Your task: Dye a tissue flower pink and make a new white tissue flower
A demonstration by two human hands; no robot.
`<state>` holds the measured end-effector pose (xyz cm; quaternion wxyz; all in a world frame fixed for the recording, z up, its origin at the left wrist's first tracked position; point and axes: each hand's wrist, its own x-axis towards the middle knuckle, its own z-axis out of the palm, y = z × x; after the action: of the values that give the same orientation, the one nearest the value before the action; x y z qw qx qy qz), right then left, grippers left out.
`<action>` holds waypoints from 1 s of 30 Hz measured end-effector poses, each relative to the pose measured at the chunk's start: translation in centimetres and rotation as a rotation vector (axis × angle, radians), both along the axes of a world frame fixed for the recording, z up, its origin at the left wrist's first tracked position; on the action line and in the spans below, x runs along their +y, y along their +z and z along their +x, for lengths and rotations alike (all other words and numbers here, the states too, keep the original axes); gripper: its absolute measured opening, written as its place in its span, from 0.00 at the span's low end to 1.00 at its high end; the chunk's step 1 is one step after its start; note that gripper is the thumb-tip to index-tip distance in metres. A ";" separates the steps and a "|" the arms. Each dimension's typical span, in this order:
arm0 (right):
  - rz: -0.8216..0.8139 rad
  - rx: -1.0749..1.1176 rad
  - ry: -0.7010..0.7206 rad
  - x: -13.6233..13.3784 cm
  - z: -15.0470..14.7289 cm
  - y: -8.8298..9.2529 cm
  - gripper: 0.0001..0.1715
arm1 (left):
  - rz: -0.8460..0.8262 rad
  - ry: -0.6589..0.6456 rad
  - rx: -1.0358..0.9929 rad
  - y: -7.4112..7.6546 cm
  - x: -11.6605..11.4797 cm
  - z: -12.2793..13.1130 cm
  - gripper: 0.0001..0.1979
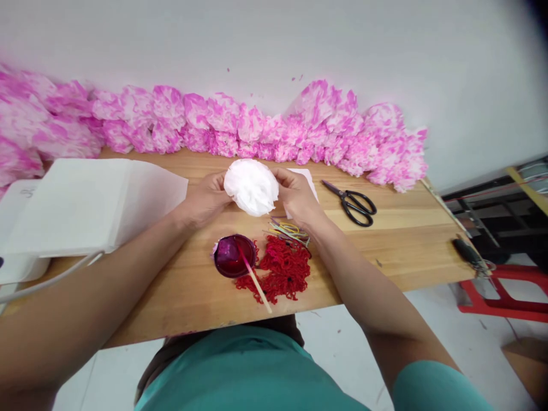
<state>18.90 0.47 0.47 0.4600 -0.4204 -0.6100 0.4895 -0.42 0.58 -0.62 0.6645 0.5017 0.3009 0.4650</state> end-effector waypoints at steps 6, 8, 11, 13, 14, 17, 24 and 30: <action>0.072 -0.010 0.066 -0.4 -0.2 0.4 0.17 | -0.004 -0.015 0.049 0.4 -0.1 -0.1 0.19; 0.100 -0.055 0.067 -0.3 0.1 0.4 0.16 | -0.012 -0.016 0.047 0.3 -0.1 -0.1 0.20; 0.120 -0.103 0.069 -0.2 0.4 0.3 0.15 | -0.022 -0.009 0.022 -0.1 0.1 -0.3 0.20; 0.129 -0.110 0.078 -0.2 0.5 0.3 0.13 | -0.031 -0.002 0.008 -0.4 0.2 -0.4 0.20; 0.136 -0.109 0.082 -0.2 0.5 0.3 0.13 | -0.038 -0.002 0.008 -0.5 0.3 -0.5 0.19; 0.152 -0.125 0.071 -0.3 0.4 0.5 0.12 | -0.056 -0.013 0.025 -0.7 0.4 -0.7 0.18; 0.204 -0.152 0.014 -0.7 -0.2 0.6 0.10 | -0.045 0.005 0.011 -0.3 0.3 -0.4 0.22; 0.285 -0.206 -0.087 -0.9 -0.7 0.6 0.05 | -0.088 0.100 -0.028 -0.1 0.1 0.1 0.22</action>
<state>18.16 -0.42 1.09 0.4707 -0.4248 -0.6983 0.3322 -0.31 0.63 -0.71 0.6658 0.4498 0.3365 0.4910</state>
